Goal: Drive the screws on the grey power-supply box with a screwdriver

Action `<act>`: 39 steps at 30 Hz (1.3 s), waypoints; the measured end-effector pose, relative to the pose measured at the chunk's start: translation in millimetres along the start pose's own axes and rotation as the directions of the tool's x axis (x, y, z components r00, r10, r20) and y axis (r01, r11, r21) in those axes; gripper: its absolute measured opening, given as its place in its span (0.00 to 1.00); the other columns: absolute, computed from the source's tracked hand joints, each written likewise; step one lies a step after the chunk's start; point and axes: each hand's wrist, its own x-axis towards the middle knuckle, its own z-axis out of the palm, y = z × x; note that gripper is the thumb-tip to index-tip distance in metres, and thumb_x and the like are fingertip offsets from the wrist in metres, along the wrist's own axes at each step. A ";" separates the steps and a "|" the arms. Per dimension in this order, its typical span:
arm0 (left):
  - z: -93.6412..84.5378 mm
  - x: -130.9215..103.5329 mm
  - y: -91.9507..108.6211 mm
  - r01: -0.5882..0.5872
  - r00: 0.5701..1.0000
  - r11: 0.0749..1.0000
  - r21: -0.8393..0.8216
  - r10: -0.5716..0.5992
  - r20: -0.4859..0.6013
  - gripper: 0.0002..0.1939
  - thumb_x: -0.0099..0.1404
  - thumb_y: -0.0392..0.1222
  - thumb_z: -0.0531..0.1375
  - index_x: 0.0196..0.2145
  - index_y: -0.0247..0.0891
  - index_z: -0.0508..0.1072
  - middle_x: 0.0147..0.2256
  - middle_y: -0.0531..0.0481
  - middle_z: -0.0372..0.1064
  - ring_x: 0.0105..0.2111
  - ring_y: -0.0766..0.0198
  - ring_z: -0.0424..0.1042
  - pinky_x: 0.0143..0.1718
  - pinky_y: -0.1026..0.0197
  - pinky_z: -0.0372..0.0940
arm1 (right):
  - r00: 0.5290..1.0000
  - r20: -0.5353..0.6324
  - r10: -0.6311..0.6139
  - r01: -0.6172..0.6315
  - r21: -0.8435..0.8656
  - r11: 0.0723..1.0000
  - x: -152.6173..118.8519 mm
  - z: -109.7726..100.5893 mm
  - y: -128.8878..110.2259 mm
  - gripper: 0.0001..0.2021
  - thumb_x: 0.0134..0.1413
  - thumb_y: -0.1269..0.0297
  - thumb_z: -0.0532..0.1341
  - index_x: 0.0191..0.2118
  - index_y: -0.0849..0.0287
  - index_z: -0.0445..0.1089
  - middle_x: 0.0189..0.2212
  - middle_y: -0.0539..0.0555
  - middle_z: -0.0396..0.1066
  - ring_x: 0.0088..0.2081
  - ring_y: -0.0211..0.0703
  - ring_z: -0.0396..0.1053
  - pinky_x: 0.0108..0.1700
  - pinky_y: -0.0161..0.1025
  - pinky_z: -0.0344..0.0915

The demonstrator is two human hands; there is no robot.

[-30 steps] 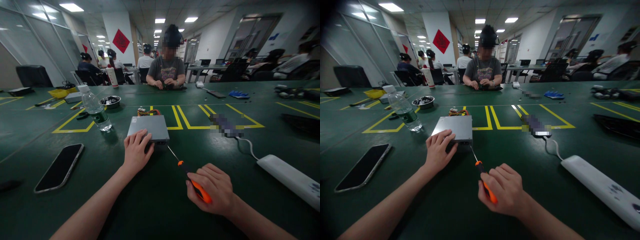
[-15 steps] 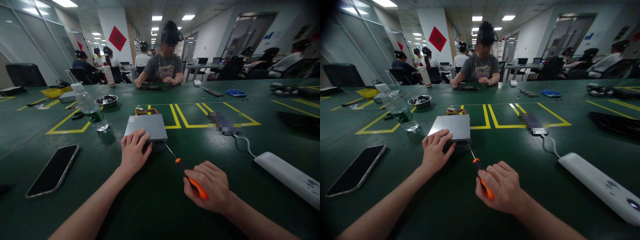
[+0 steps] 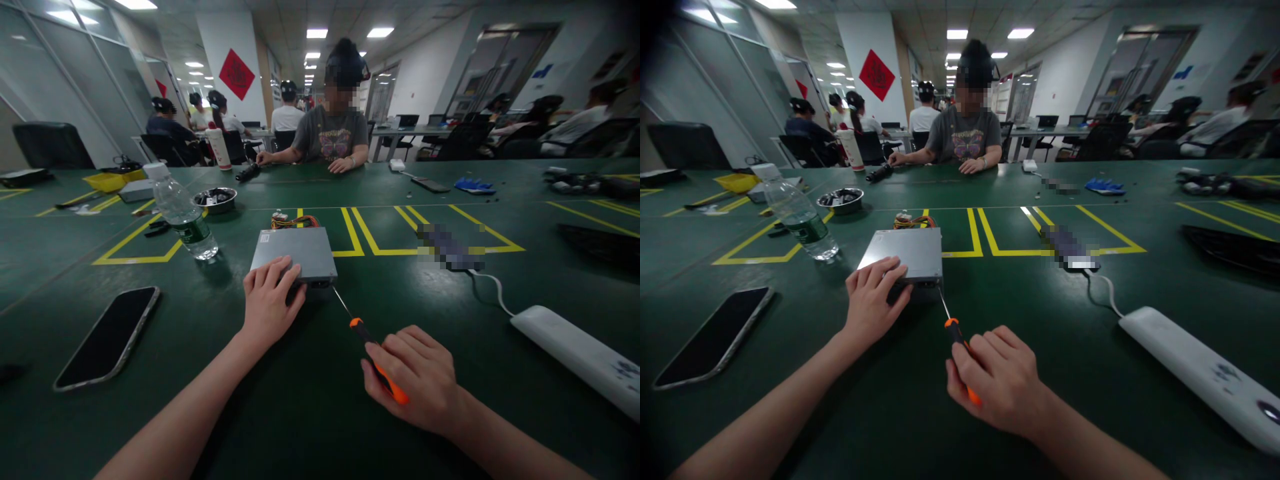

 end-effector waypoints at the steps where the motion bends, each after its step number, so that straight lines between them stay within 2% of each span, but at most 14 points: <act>1: 0.0 0.1 0.0 0.001 1.000 1.000 0.000 -0.001 0.001 0.15 0.61 0.45 0.54 0.47 0.44 0.65 0.51 0.45 0.64 0.52 0.53 0.60 0.47 0.49 0.52 | 1.000 0.009 -0.018 0.018 -0.006 1.000 0.7 -0.4 -1.0 0.06 0.50 0.68 0.60 0.36 0.62 0.65 0.21 0.49 0.66 0.22 0.34 0.62 0.25 0.34 0.59; 3: 0.0 0.2 -0.2 0.004 1.000 1.000 0.000 -0.004 0.000 0.15 0.61 0.45 0.54 0.47 0.44 0.65 0.51 0.45 0.64 0.52 0.53 0.60 0.47 0.49 0.52 | 0.999 0.012 -0.037 0.037 -0.025 0.999 1.5 -0.8 -2.6 0.07 0.50 0.67 0.61 0.36 0.63 0.65 0.21 0.49 0.66 0.22 0.34 0.63 0.24 0.34 0.58; 6: 0.1 0.0 -0.3 -0.003 1.000 1.000 0.005 0.003 0.002 0.15 0.61 0.45 0.54 0.47 0.43 0.65 0.51 0.45 0.64 0.52 0.53 0.60 0.47 0.48 0.51 | 1.000 0.010 -0.018 0.019 -0.049 0.999 -0.1 0.9 -4.5 0.06 0.50 0.71 0.60 0.36 0.64 0.65 0.21 0.50 0.66 0.23 0.34 0.63 0.25 0.33 0.58; 12: 0.1 0.2 -0.3 -0.005 1.000 1.000 0.014 0.005 -0.003 0.15 0.62 0.45 0.54 0.47 0.43 0.66 0.51 0.45 0.64 0.51 0.52 0.60 0.47 0.48 0.51 | 0.999 0.044 -0.028 0.031 -0.075 0.997 -5.2 6.7 -9.3 0.05 0.48 0.74 0.60 0.32 0.59 0.65 0.21 0.47 0.64 0.23 0.33 0.60 0.28 0.35 0.57; 15: -0.1 0.4 -0.3 -0.007 1.000 1.000 0.010 0.007 0.000 0.15 0.62 0.45 0.54 0.47 0.43 0.66 0.51 0.45 0.64 0.51 0.52 0.60 0.47 0.48 0.51 | 0.999 0.032 -0.026 0.028 -0.071 0.997 -2.1 4.8 -9.2 0.04 0.49 0.69 0.60 0.32 0.61 0.65 0.21 0.49 0.65 0.23 0.35 0.61 0.28 0.36 0.58; 18: -0.1 0.1 -0.4 -0.007 1.000 1.000 0.008 0.007 0.005 0.15 0.62 0.44 0.54 0.47 0.43 0.66 0.51 0.45 0.64 0.52 0.52 0.60 0.47 0.48 0.51 | 1.000 0.016 0.001 0.000 -0.050 0.999 1.3 1.9 -7.1 0.09 0.53 0.61 0.58 0.33 0.63 0.64 0.20 0.50 0.66 0.22 0.35 0.63 0.25 0.35 0.57; 22: 0.5 -0.3 -0.5 -0.006 1.000 1.000 0.020 0.006 -0.003 0.15 0.62 0.44 0.54 0.47 0.43 0.66 0.51 0.45 0.64 0.51 0.53 0.60 0.47 0.48 0.51 | 0.999 -0.019 0.044 -0.044 -0.018 0.999 1.7 2.4 -6.8 0.04 0.53 0.70 0.57 0.35 0.64 0.62 0.21 0.49 0.66 0.21 0.33 0.62 0.24 0.33 0.56; 27: 0.8 -0.2 -0.7 -0.004 1.000 1.000 0.009 0.004 0.000 0.15 0.61 0.44 0.54 0.47 0.44 0.66 0.51 0.45 0.64 0.51 0.52 0.60 0.47 0.47 0.52 | 1.000 0.012 -0.013 0.014 -0.090 0.996 1.9 4.2 -10.7 0.05 0.48 0.75 0.58 0.30 0.58 0.64 0.19 0.46 0.61 0.22 0.33 0.57 0.25 0.34 0.53; 30: 0.3 -0.2 -0.4 -0.002 1.000 1.000 0.007 0.002 0.002 0.16 0.61 0.44 0.54 0.47 0.44 0.66 0.51 0.45 0.64 0.51 0.52 0.60 0.47 0.47 0.52 | 1.000 0.028 0.004 -0.002 -0.074 0.997 3.0 2.6 -10.4 0.02 0.50 0.68 0.59 0.32 0.59 0.65 0.20 0.48 0.62 0.23 0.35 0.58 0.25 0.35 0.54; 33: -0.3 -0.3 0.0 -0.005 1.000 1.000 0.018 0.005 0.004 0.15 0.62 0.44 0.54 0.47 0.43 0.65 0.51 0.45 0.64 0.51 0.52 0.60 0.47 0.48 0.51 | 0.999 0.044 0.018 -0.016 -0.049 0.999 2.7 1.5 -8.7 0.10 0.54 0.60 0.56 0.34 0.63 0.65 0.21 0.50 0.64 0.22 0.35 0.60 0.24 0.35 0.55; 36: -0.5 -0.4 0.1 -0.003 1.000 1.000 0.029 0.003 0.005 0.15 0.62 0.45 0.54 0.47 0.44 0.65 0.51 0.45 0.64 0.52 0.53 0.60 0.47 0.48 0.51 | 0.999 0.022 0.032 -0.031 -0.039 0.999 0.9 2.2 -8.7 0.06 0.54 0.67 0.56 0.35 0.64 0.64 0.20 0.49 0.64 0.21 0.33 0.59 0.24 0.33 0.55; 39: -0.4 0.0 0.0 -0.003 1.000 1.000 0.026 0.003 0.003 0.15 0.62 0.45 0.54 0.47 0.44 0.65 0.51 0.45 0.64 0.51 0.53 0.60 0.47 0.48 0.52 | 1.000 0.025 0.006 -0.004 -0.080 0.997 0.6 2.4 -11.0 0.03 0.50 0.72 0.57 0.33 0.61 0.65 0.20 0.48 0.63 0.22 0.34 0.59 0.25 0.33 0.55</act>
